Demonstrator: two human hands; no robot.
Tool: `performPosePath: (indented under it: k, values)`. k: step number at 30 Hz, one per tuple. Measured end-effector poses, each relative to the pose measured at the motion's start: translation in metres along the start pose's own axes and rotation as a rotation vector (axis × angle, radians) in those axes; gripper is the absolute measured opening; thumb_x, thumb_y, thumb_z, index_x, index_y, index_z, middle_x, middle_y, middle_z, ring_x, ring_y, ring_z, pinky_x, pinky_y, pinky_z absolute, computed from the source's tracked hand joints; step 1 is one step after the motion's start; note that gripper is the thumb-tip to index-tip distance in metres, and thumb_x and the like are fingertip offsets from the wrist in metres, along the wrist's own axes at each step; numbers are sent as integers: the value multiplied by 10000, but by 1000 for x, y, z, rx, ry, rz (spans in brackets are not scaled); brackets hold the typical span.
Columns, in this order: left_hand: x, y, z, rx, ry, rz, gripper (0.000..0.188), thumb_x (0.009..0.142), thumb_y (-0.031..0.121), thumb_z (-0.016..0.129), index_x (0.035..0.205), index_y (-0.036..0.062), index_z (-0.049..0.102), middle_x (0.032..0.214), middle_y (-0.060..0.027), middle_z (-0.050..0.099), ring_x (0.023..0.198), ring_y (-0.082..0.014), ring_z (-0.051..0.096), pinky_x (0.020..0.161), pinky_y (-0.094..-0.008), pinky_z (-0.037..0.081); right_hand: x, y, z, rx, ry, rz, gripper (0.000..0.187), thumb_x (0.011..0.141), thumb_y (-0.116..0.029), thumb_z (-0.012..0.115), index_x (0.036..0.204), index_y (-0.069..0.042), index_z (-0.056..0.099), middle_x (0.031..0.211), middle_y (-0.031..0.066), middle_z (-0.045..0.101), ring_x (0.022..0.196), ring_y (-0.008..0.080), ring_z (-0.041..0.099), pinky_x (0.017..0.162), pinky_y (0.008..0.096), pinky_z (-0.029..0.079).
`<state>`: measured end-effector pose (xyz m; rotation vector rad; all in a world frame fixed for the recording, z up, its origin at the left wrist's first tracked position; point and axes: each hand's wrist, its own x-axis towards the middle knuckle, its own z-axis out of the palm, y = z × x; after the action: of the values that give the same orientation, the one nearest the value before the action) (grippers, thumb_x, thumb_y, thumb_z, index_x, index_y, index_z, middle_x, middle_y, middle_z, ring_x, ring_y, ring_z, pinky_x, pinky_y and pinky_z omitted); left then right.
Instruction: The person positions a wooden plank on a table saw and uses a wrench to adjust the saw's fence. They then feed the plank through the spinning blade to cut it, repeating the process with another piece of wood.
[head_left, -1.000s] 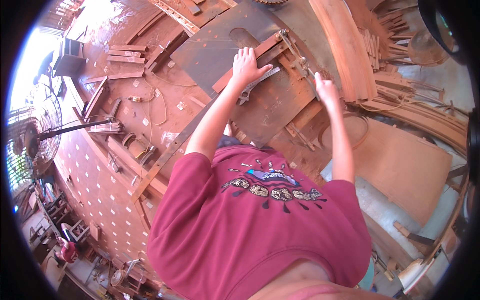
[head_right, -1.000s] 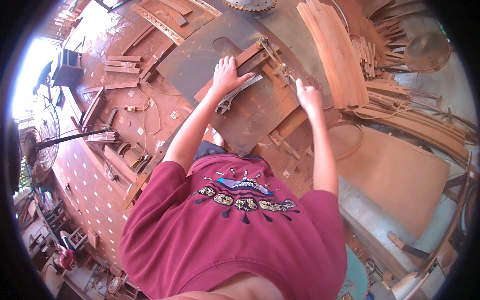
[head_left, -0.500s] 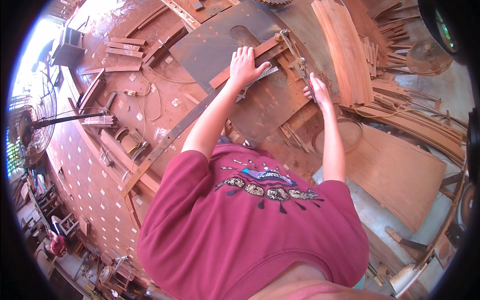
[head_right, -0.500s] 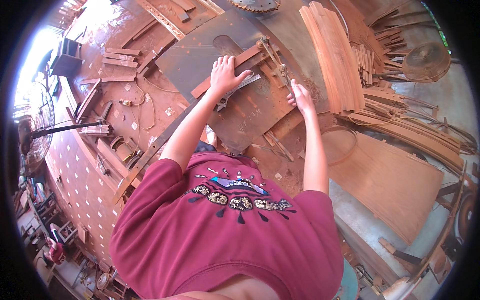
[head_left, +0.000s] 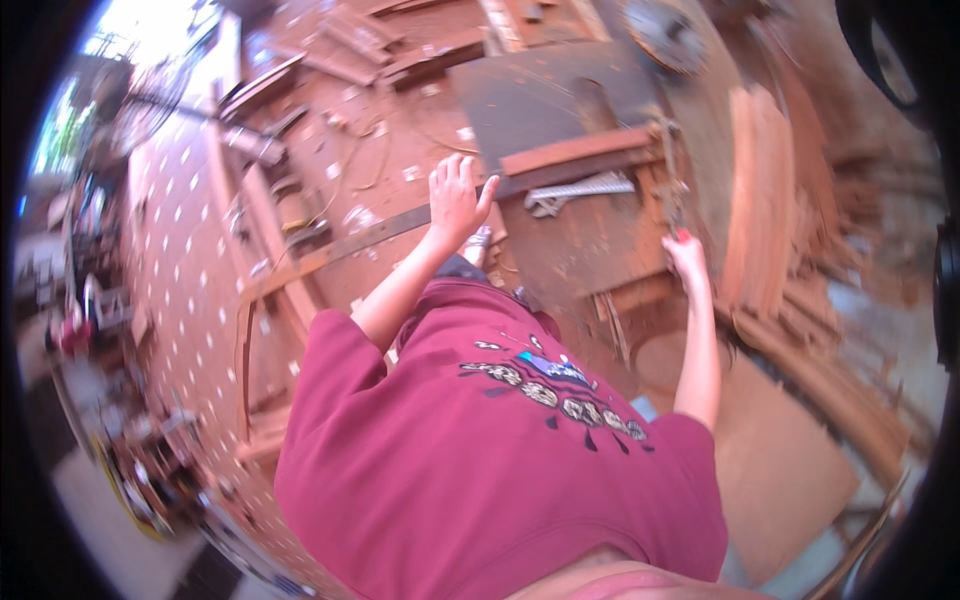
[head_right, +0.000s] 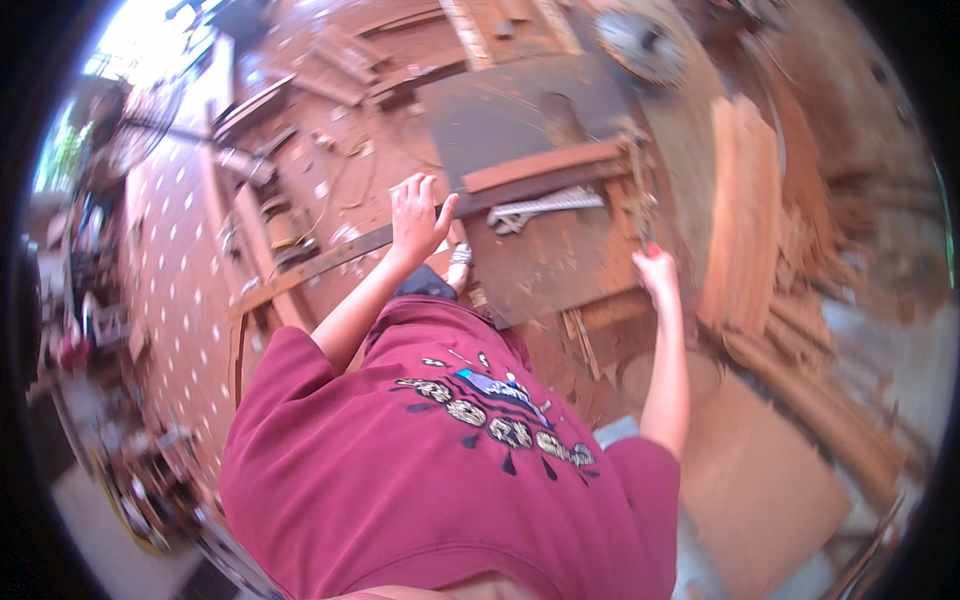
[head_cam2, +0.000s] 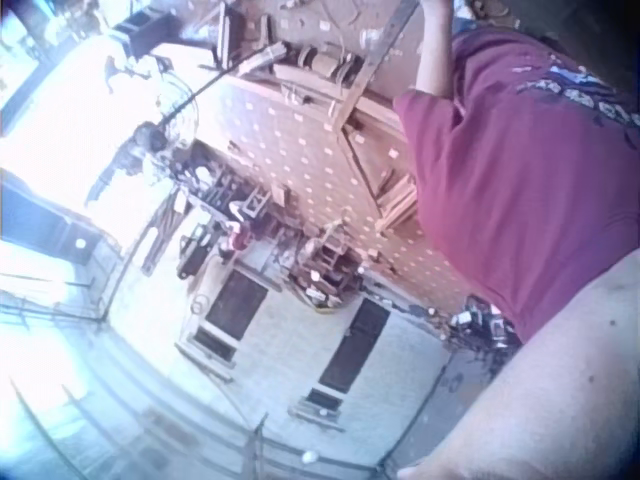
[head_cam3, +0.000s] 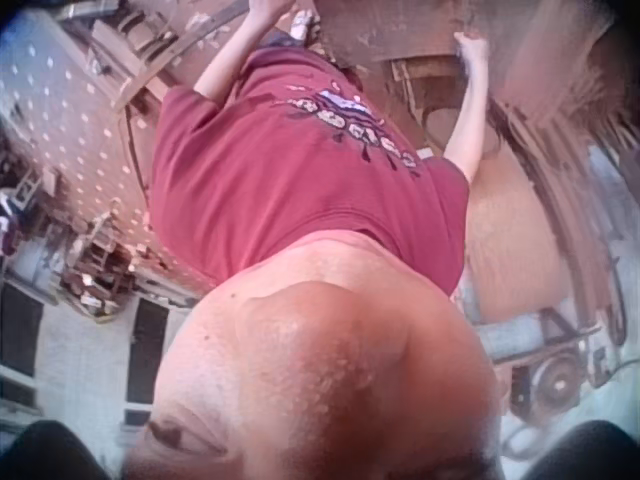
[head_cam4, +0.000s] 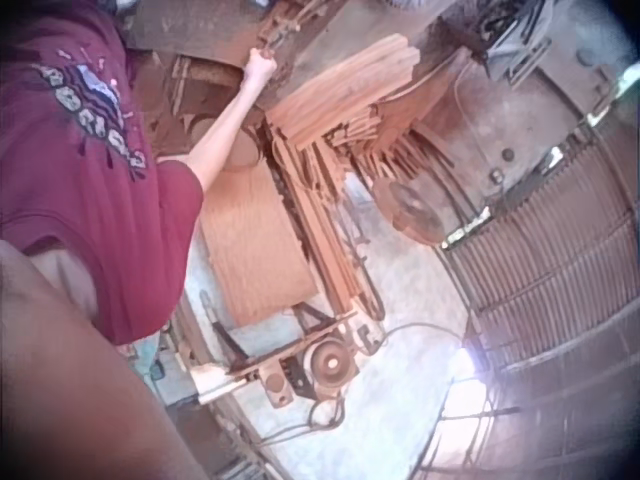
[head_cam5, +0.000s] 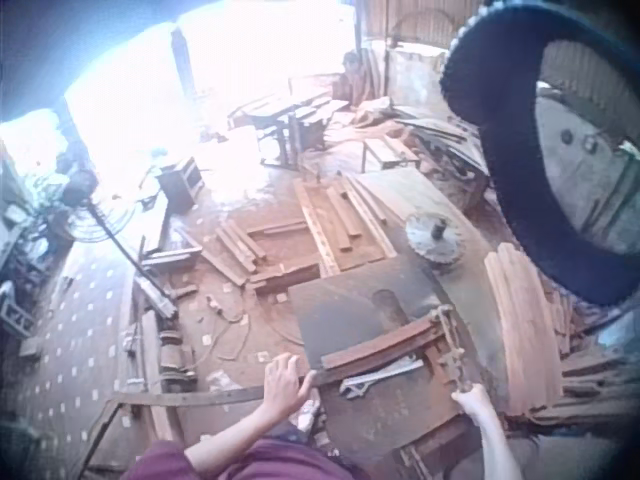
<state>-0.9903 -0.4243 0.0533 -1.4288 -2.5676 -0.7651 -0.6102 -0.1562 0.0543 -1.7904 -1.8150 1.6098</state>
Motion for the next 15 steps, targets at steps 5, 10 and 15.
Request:
performPosePath:
  k: [5,10,15]
  values:
    - [-28,-27,0,122,-26,39,507,950,557,594,864,59,641,896,-118,652,861,-300,661,663,-426,520,-1,-17,4,-149,12,66,190,932,-187,640,765,-126,573,560,-23,507,431,121,494,415,301,404]
    - [-18,-34,6,135,3,-34,541,951,592,568,950,60,666,921,-125,697,845,-306,683,730,-425,539,16,-21,6,-90,-50,-37,131,908,-126,568,791,-95,617,573,-18,509,447,121,484,421,306,394]
    - [2,-25,-13,23,324,105,397,969,413,621,1074,32,662,1103,-158,667,1066,-335,615,921,-462,478,51,-50,17,-4,-122,-106,205,876,-152,597,679,-134,540,539,-25,490,425,125,476,407,325,363]
